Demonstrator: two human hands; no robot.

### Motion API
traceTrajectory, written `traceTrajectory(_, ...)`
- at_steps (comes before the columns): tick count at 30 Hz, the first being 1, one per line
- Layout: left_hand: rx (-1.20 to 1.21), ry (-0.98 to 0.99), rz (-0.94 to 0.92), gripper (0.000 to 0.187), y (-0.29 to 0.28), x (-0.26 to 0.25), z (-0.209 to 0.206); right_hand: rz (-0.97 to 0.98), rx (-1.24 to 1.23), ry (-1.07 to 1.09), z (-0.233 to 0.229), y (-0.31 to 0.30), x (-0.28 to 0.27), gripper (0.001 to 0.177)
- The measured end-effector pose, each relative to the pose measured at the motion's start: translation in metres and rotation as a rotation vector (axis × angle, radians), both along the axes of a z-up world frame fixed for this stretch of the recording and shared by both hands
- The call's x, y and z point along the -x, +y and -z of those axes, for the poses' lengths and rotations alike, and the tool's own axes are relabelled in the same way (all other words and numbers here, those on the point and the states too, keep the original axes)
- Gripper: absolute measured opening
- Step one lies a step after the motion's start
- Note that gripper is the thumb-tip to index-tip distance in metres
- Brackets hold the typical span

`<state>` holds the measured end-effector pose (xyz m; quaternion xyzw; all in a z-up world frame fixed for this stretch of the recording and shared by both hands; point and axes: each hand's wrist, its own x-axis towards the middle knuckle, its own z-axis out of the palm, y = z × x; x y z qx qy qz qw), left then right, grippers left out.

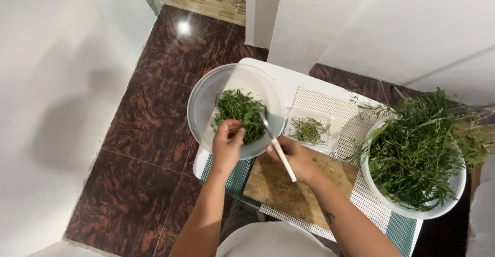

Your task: The person uses scissors to cut green herb stems into small pieces over a clear bowl. The cut pieces fall into the bowl while the person repeatedly picks up new stems from a larger bowl and trims them on a wooden cutting board.

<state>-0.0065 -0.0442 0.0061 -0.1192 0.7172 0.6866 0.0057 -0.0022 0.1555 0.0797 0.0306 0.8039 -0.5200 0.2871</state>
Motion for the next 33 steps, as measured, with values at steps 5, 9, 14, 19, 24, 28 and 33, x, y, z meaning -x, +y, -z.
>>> traceTrajectory(5,0.254,-0.011,0.232,0.044,0.015,0.000,-0.045,0.274,0.007,0.242,-0.021,0.025,-0.005,0.019)
traceTrajectory(9,0.180,-0.063,0.405,0.052,0.036,0.001,-0.073,0.284,0.275,0.357,-0.024,0.049,-0.001,0.019)
traceTrajectory(14,0.157,-0.004,0.431,0.051,0.058,0.000,-0.078,0.324,0.198,0.324,-0.003,0.064,-0.012,0.019)
traceTrajectory(19,-0.107,0.029,0.379,0.054,0.078,-0.007,-0.057,0.553,0.342,0.344,0.030,0.065,-0.032,0.019)
traceTrajectory(24,-0.399,-0.151,0.175,0.053,0.100,-0.021,-0.030,0.678,0.528,0.373,0.051,0.062,-0.039,0.021)
traceTrajectory(28,-0.409,-0.127,0.065,0.022,0.112,-0.033,-0.010,0.720,0.533,0.394,0.058,0.053,-0.041,0.021)
traceTrajectory(33,-0.395,-0.089,0.003,0.008,0.111,-0.030,0.003,0.713,0.588,0.358,0.058,0.040,-0.041,0.021)
